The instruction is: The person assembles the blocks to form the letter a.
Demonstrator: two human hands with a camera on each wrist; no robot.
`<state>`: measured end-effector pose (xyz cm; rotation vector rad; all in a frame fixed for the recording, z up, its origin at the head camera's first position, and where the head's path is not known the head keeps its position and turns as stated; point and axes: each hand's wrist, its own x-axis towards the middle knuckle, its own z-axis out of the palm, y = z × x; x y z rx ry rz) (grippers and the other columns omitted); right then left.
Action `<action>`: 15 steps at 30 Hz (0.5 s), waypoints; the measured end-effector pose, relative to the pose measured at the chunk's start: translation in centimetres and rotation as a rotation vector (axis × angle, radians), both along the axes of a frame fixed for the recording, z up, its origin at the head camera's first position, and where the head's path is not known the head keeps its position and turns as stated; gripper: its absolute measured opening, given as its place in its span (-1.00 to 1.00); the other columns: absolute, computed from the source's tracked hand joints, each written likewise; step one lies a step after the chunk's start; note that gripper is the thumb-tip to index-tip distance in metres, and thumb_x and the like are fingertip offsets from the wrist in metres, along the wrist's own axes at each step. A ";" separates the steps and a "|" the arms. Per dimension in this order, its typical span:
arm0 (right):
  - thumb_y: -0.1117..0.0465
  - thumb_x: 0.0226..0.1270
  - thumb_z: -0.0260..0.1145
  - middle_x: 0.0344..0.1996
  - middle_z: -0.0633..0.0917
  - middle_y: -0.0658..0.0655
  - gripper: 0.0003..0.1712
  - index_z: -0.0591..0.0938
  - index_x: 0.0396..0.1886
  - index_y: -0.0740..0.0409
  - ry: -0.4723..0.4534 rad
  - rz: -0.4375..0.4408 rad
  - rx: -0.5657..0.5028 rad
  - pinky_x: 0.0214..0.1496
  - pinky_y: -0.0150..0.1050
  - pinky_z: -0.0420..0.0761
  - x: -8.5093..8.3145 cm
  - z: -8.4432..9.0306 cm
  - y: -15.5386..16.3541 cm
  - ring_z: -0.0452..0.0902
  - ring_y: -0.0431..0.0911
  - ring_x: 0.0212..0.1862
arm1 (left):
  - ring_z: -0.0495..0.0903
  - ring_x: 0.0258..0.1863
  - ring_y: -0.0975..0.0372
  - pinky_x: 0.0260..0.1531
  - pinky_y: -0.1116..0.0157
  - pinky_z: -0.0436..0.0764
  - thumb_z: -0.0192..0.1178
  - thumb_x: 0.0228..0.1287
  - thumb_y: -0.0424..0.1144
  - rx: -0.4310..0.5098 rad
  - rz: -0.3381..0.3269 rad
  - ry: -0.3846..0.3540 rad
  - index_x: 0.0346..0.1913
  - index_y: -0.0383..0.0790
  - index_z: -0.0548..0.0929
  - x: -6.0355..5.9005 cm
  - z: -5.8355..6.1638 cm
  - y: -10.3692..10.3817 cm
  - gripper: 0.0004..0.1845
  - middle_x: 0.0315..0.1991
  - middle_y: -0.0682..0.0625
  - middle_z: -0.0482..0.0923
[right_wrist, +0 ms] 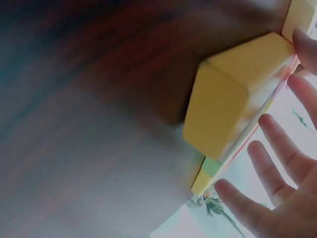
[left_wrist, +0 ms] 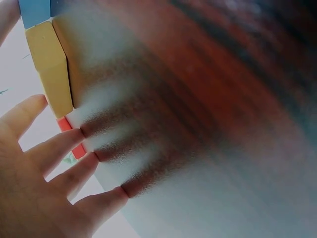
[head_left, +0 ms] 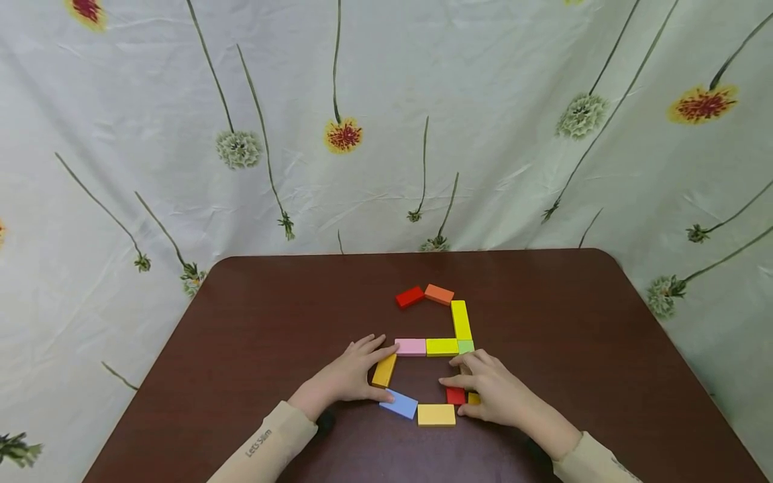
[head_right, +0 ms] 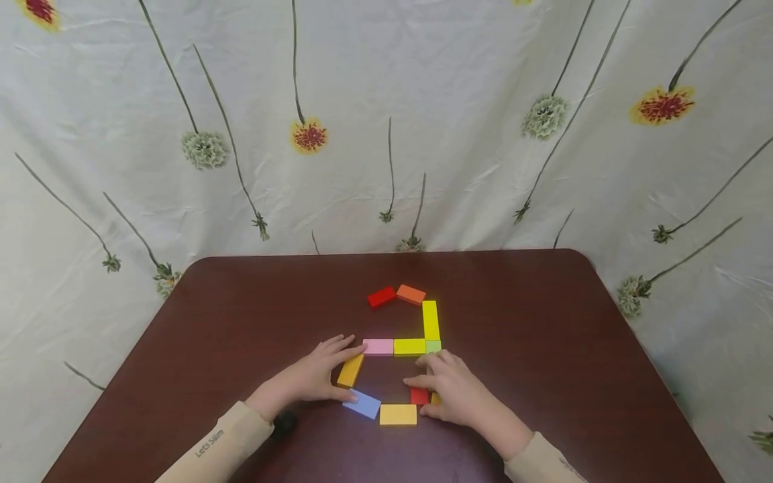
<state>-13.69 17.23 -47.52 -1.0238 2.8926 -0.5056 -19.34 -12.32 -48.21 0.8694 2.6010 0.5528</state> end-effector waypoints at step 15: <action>-0.05 0.00 0.47 0.11 0.54 0.07 -0.51 0.68 0.00 -0.12 0.026 0.023 -0.002 0.08 0.05 0.40 0.1 -0.2 -0.3 0.33 -0.01 0.09 | -0.06 0.43 -0.12 0.30 -0.22 -0.03 0.32 -0.08 0.27 -0.006 -0.007 0.010 0.42 0.04 0.19 -0.1 -0.3 -0.1 -0.02 0.44 -0.18 0.04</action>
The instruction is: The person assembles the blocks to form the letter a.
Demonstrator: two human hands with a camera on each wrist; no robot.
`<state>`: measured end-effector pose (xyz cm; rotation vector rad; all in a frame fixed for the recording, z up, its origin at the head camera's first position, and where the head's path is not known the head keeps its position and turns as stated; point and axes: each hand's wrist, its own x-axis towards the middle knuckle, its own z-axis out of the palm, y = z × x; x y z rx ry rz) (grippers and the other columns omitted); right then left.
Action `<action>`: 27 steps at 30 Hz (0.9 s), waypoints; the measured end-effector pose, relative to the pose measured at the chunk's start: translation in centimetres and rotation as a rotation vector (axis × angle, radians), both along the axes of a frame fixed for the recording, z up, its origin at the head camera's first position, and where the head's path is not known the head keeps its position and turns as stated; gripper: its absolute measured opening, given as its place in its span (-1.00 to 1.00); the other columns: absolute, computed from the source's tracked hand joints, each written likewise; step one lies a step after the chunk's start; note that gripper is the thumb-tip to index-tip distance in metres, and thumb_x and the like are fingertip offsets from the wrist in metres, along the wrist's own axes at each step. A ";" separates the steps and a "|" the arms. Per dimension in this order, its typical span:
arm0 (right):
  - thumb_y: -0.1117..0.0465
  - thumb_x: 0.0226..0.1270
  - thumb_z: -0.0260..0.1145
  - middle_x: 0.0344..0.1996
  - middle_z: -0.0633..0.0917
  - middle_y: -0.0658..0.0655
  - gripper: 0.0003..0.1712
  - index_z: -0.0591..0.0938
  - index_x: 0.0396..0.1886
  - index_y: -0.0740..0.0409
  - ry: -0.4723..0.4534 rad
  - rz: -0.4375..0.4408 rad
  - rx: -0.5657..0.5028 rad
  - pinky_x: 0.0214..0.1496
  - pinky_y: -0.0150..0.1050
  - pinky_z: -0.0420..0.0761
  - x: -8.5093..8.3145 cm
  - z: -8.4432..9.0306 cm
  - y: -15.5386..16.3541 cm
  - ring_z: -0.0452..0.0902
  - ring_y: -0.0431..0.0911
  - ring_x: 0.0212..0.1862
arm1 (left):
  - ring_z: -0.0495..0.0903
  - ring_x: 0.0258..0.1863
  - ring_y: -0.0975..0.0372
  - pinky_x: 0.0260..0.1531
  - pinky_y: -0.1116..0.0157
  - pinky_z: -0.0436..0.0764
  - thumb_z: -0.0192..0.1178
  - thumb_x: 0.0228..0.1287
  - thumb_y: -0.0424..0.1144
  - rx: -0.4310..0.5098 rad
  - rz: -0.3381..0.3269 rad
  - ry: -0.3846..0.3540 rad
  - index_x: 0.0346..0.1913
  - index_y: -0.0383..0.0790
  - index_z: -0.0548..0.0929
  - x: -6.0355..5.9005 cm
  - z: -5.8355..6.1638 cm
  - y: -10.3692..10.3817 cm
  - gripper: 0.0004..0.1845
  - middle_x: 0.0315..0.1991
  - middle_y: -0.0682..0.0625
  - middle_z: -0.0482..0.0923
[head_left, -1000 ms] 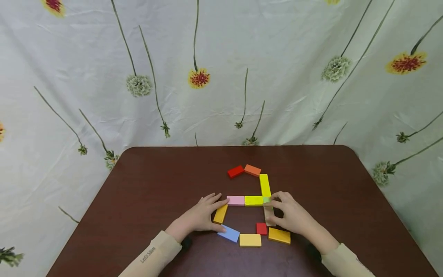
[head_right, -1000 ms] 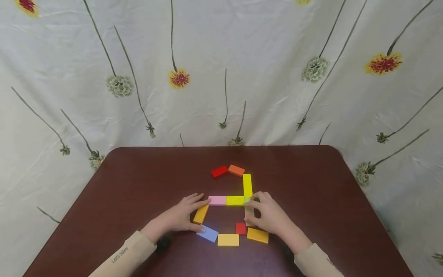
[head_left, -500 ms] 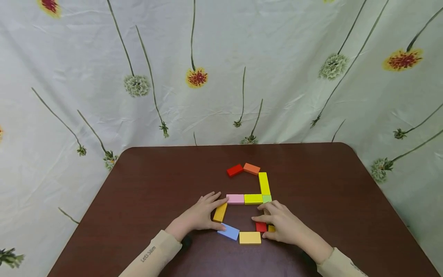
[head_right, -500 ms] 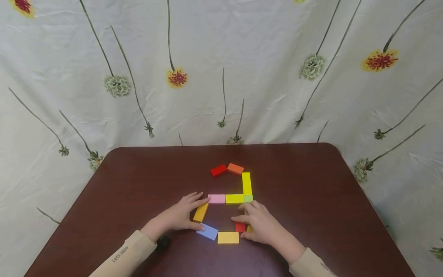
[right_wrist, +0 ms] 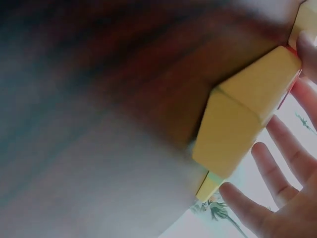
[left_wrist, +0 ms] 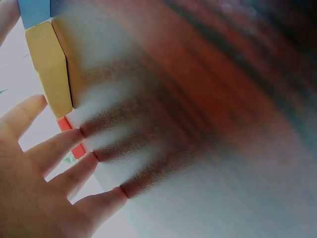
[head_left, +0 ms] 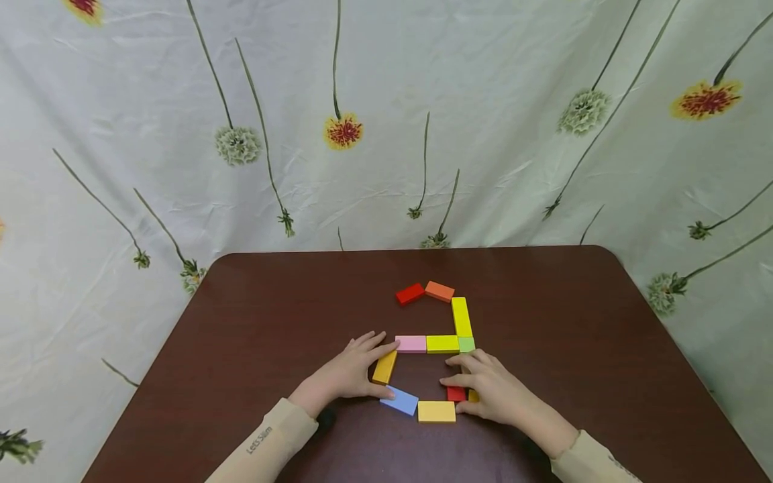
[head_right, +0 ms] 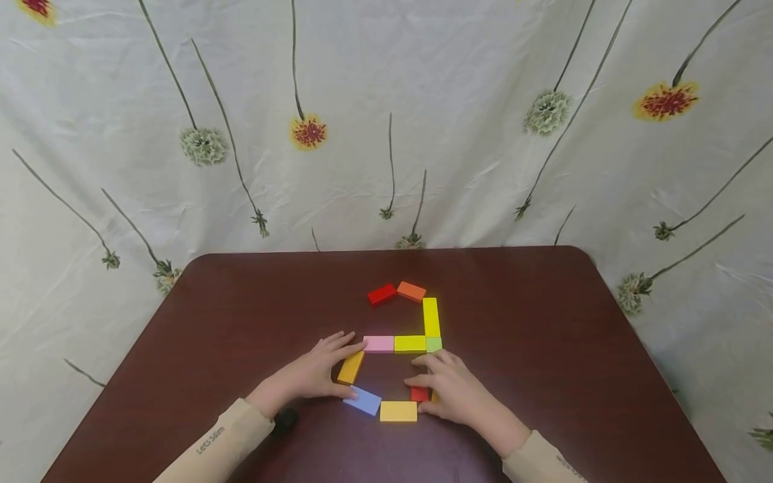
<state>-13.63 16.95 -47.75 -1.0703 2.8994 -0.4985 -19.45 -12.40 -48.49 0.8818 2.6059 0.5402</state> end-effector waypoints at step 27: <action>0.06 0.04 0.46 0.07 0.58 0.04 -0.48 0.64 0.05 0.07 0.029 -0.067 -0.058 0.02 -0.05 0.47 0.2 0.5 0.7 0.38 -0.05 0.05 | -0.05 0.43 -0.11 0.30 -0.22 -0.03 0.33 -0.08 0.27 0.015 -0.002 0.008 0.42 0.04 0.20 0.0 -0.2 -0.1 -0.02 0.44 -0.17 0.05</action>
